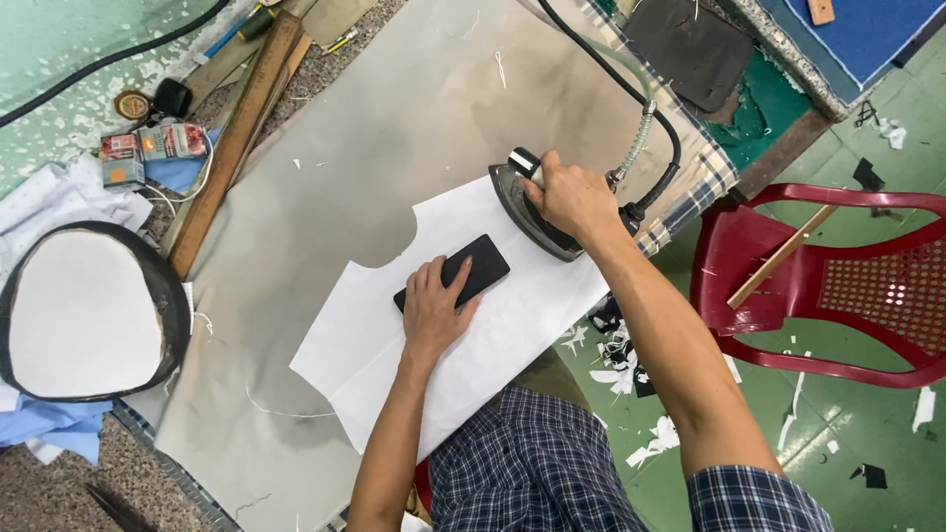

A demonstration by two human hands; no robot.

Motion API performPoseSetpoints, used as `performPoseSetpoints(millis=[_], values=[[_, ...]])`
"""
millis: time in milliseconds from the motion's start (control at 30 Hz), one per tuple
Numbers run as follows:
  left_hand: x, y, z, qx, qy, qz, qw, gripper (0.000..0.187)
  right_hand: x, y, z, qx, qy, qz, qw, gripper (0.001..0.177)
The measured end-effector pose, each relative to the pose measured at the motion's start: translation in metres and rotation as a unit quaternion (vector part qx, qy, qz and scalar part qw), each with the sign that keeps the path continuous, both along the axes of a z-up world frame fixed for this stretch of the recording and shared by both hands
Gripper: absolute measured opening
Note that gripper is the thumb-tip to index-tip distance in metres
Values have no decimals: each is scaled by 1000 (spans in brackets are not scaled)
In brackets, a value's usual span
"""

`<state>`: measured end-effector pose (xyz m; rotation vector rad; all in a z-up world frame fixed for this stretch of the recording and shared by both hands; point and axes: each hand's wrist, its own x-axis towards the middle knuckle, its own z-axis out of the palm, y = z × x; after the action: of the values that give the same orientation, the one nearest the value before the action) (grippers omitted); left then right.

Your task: The person irons a white piece of fabric on a workbench using a steam iron. They repeatedly smooth the fabric with their hands and use a black rectangular object to press down on the material while ironing.

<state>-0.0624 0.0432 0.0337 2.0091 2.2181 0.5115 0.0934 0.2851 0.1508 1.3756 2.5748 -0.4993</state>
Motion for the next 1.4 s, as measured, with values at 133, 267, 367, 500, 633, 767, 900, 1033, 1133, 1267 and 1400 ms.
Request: performPoseSetpoints(millis=[133,267,367,500,633,767,900,1033,1133,1267,1400], values=[[0,0,0,2,-2,1,1000,59,0,6,-1,0,7,-1,1000,42],[1,1,4,-20,-12,0,1000,60,-1,11,5,-13,1,6,1000,43],[1,2,5,-24,-15,-1,1000,59,-1,16,4,-16,5,7,1000,43],[4,11,2,-40,-46,-15,998,60,-1,28,-2,-26,0,16,1000,45],[26,42,7,-59,-79,-14,995,60,-3,50,6,-38,-4,28,999,48],[60,78,5,-77,-92,-2,993,61,-1,85,17,-48,1,27,999,54],[92,110,2,-71,-105,16,992,61,8,132,3,-44,83,13,996,61],[100,116,2,-71,-104,46,991,63,41,128,-12,73,141,124,980,53],[93,108,9,-101,-91,55,989,62,80,102,-12,68,-18,180,981,73],[65,71,26,-146,-96,108,979,62,99,106,-59,379,44,277,882,64],[20,-3,18,-119,-75,230,963,68,46,123,4,143,-6,203,969,82]])
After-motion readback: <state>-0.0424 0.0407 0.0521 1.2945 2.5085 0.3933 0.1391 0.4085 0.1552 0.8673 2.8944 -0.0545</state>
